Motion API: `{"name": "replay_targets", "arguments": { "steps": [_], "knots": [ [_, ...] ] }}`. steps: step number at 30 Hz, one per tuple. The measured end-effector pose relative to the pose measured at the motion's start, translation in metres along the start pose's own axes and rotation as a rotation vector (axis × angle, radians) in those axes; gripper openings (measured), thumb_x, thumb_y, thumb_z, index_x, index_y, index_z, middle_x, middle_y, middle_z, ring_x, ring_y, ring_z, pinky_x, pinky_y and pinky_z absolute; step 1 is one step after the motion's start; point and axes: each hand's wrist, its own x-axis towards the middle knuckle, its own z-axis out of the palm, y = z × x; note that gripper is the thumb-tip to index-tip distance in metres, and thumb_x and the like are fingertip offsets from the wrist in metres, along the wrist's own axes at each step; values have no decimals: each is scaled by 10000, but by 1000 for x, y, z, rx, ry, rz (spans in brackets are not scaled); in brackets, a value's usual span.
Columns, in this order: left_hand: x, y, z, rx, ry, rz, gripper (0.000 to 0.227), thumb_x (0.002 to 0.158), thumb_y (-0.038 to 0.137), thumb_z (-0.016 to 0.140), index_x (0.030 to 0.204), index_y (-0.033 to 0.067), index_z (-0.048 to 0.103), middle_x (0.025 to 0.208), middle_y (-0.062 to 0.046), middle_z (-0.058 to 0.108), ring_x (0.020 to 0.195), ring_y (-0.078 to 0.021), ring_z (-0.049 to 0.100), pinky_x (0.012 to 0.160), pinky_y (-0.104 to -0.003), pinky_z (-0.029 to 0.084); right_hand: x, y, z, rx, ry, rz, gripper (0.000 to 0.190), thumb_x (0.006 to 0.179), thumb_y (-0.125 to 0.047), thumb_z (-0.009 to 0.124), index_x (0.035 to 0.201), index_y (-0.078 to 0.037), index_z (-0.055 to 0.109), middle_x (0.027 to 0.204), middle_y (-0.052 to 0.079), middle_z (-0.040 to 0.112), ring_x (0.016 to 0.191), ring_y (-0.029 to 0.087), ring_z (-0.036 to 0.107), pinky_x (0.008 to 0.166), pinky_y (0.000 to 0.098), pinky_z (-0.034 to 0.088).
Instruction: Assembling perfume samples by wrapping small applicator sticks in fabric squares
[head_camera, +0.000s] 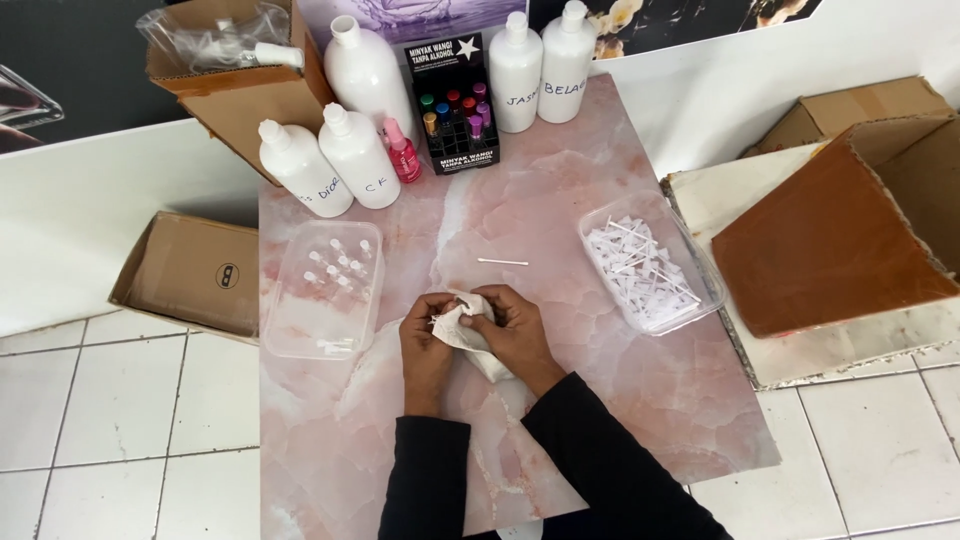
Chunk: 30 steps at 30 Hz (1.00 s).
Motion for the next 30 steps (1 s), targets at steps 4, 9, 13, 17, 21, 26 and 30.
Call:
{"name": "replay_targets", "arguments": {
  "steps": [4, 9, 13, 17, 21, 26, 30],
  "knots": [
    [-2, 7, 3, -19, -17, 27, 106, 964, 22, 659, 1056, 10, 710, 915, -121, 712, 875, -171, 616, 847, -357, 554, -3, -26, 3, -54, 28, 43, 226, 1001, -103, 652, 1200, -52, 746, 1060, 104, 788, 985, 137, 678, 944, 372, 545],
    [-2, -2, -2, -56, 4, 39, 183, 953, -7, 658, 1134, 17, 671, 988, -98, 682, 908, -167, 617, 898, -345, 543, -3, -20, 3, -52, 6, -139, 250, 900, -80, 785, 1145, -35, 771, 1044, 149, 765, 1011, 164, 656, 974, 403, 517],
    [-4, -11, -4, -76, -19, 29, 192, 925, 4, 706, 1117, 13, 700, 975, -95, 681, 919, -157, 609, 894, -326, 543, -6, -7, -2, -50, -10, -122, 248, 907, -87, 785, 1154, -67, 780, 1033, 121, 756, 986, 151, 654, 975, 388, 515],
    [-10, -10, -2, -87, 44, -55, 111, 927, 41, 741, 1036, 56, 729, 842, -38, 664, 757, -119, 630, 774, -287, 571, -4, 7, -5, -79, 14, -62, 137, 997, -97, 674, 1055, -55, 791, 965, 126, 752, 934, 144, 644, 901, 355, 537],
    [-18, -22, -6, -117, 81, -49, 148, 911, 37, 761, 1056, 53, 737, 855, -49, 690, 752, -104, 643, 783, -273, 575, -11, -2, -5, -103, -16, -42, 170, 967, -111, 712, 1105, -30, 768, 992, 162, 756, 947, 163, 647, 897, 392, 546],
    [-30, 0, -2, -119, 51, -41, 111, 927, 54, 748, 1035, 36, 734, 892, -82, 710, 802, -128, 630, 823, -314, 563, -23, 4, -10, -97, 11, -68, 402, 854, -79, 833, 1207, 31, 674, 977, 166, 710, 913, 217, 644, 877, 403, 551],
    [-31, -2, -6, -171, 42, -67, 140, 887, 14, 775, 1023, 19, 743, 782, -112, 696, 657, -177, 652, 704, -324, 598, -26, -2, -10, -65, 14, 29, 115, 928, -103, 756, 1013, -28, 775, 848, 66, 728, 821, 126, 638, 753, 272, 545]
  ]
}}
